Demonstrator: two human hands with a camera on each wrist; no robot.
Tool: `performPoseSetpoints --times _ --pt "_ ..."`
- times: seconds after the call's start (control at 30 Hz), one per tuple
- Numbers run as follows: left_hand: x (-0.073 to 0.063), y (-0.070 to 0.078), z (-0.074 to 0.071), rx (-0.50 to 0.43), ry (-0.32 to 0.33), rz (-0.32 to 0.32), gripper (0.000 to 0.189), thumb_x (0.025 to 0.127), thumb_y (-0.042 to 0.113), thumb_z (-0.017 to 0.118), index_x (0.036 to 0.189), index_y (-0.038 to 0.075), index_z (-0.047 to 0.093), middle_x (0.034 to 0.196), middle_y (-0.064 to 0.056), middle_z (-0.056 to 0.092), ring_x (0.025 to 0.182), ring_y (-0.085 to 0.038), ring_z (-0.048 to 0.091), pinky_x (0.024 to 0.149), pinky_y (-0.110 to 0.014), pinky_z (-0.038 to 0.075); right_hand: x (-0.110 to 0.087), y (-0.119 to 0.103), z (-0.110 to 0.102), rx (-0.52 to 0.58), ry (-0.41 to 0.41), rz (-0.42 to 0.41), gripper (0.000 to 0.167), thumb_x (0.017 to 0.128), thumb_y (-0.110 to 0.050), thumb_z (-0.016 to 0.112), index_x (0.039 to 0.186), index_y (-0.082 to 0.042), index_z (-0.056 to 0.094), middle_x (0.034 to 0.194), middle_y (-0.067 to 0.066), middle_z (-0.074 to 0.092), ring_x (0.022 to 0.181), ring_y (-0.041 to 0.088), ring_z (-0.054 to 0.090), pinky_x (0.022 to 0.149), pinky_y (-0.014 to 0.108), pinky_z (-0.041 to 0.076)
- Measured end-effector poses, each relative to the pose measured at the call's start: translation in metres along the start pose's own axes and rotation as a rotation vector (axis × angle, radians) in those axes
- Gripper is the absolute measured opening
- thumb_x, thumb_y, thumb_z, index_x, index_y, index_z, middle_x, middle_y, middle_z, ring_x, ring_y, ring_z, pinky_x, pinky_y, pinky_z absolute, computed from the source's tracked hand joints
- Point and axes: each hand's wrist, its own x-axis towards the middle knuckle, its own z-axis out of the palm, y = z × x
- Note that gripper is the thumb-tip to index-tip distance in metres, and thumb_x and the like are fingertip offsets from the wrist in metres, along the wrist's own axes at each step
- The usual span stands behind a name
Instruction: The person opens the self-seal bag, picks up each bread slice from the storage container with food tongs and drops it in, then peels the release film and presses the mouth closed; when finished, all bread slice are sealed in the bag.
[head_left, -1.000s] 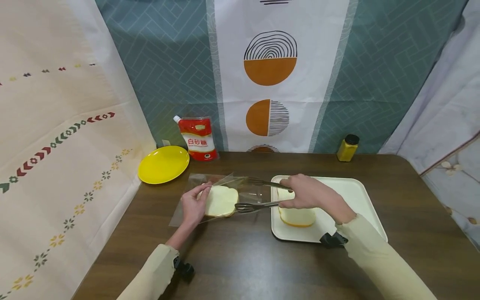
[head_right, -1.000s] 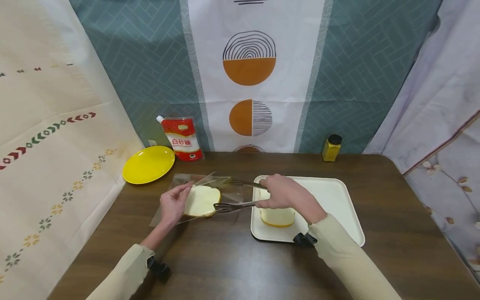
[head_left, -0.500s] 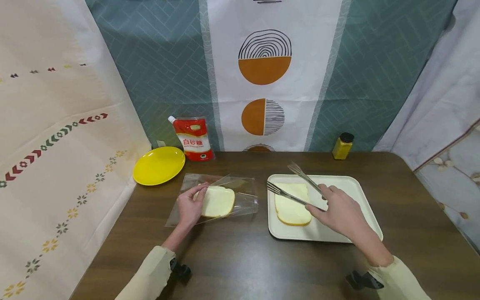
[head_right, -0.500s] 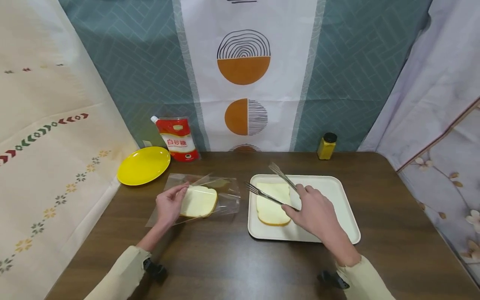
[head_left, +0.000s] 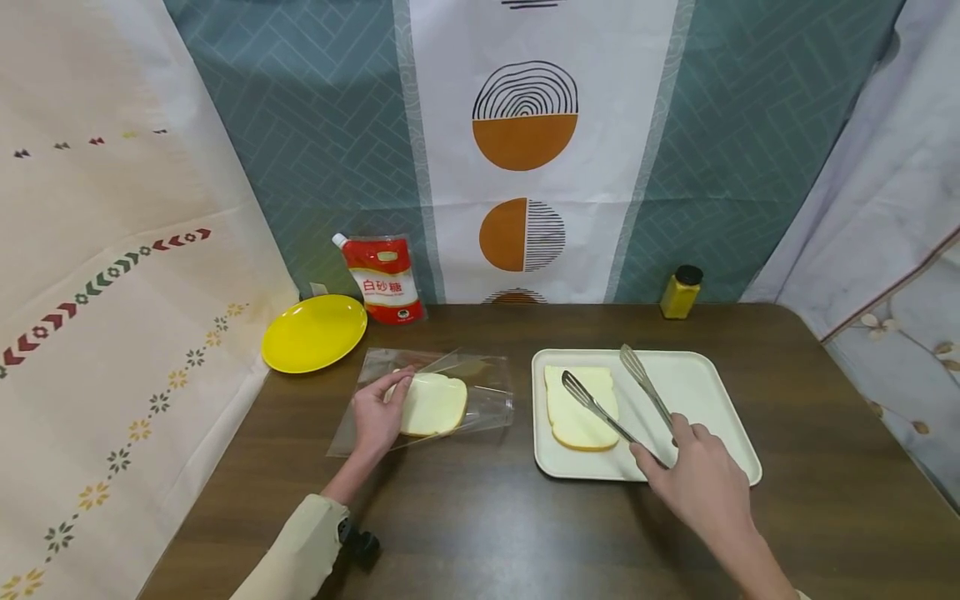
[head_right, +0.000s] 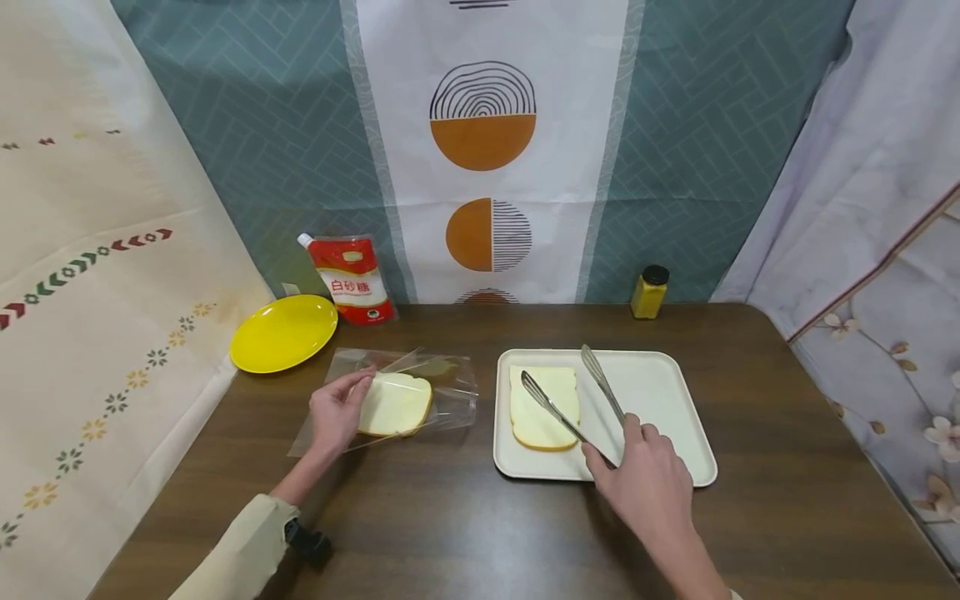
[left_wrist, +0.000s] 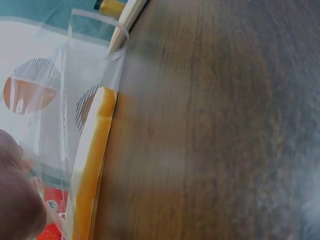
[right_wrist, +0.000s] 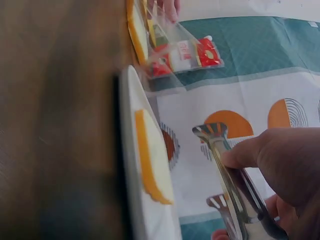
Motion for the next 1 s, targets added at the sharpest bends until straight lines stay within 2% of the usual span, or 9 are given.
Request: performPoseSetpoints --times 0.2,0.43,0.67,1.0 --pt "0.0 0.001 0.001 0.032 0.01 -0.008 0.01 0.088 -0.002 0.074 0.098 -0.005 0.077 0.1 -0.014 0.075 0.105 -0.03 0.069 0.09 -0.01 0.043 -0.026 -0.007 0.006 -0.011 0.007 0.063 0.055 0.077 -0.039 0.08 0.103 0.003 0.057 0.07 0.008 0.051 0.061 0.037 0.056 0.038 0.049 0.04" --pt "-0.001 0.001 0.002 0.049 0.018 0.0 0.01 0.087 -0.002 0.075 0.097 -0.005 0.077 0.1 -0.014 0.075 0.104 -0.031 0.069 0.09 -0.009 0.042 -0.046 -0.014 0.007 -0.018 -0.005 0.109 0.061 0.078 -0.041 0.08 0.11 0.005 0.057 0.077 0.015 0.057 0.064 0.042 0.059 0.038 0.056 0.041" --pt "0.0 -0.001 0.002 0.04 0.013 0.0 0.011 0.087 -0.002 0.075 0.098 -0.005 0.077 0.101 -0.014 0.074 0.105 -0.032 0.069 0.09 -0.009 0.042 -0.058 -0.023 0.014 -0.006 0.011 0.12 0.06 0.074 -0.038 0.083 0.105 0.005 0.055 0.075 0.015 0.054 0.061 0.043 0.057 0.039 0.057 0.043" --pt "-0.001 -0.001 0.001 0.056 0.008 -0.022 0.012 0.088 0.0 0.075 0.099 -0.003 0.078 0.102 -0.012 0.075 0.106 -0.029 0.069 0.09 -0.01 0.043 -0.067 -0.033 0.024 -0.022 0.012 0.139 0.067 0.074 -0.033 0.085 0.115 0.009 0.054 0.083 0.024 0.057 0.057 0.045 0.058 0.04 0.059 0.044"
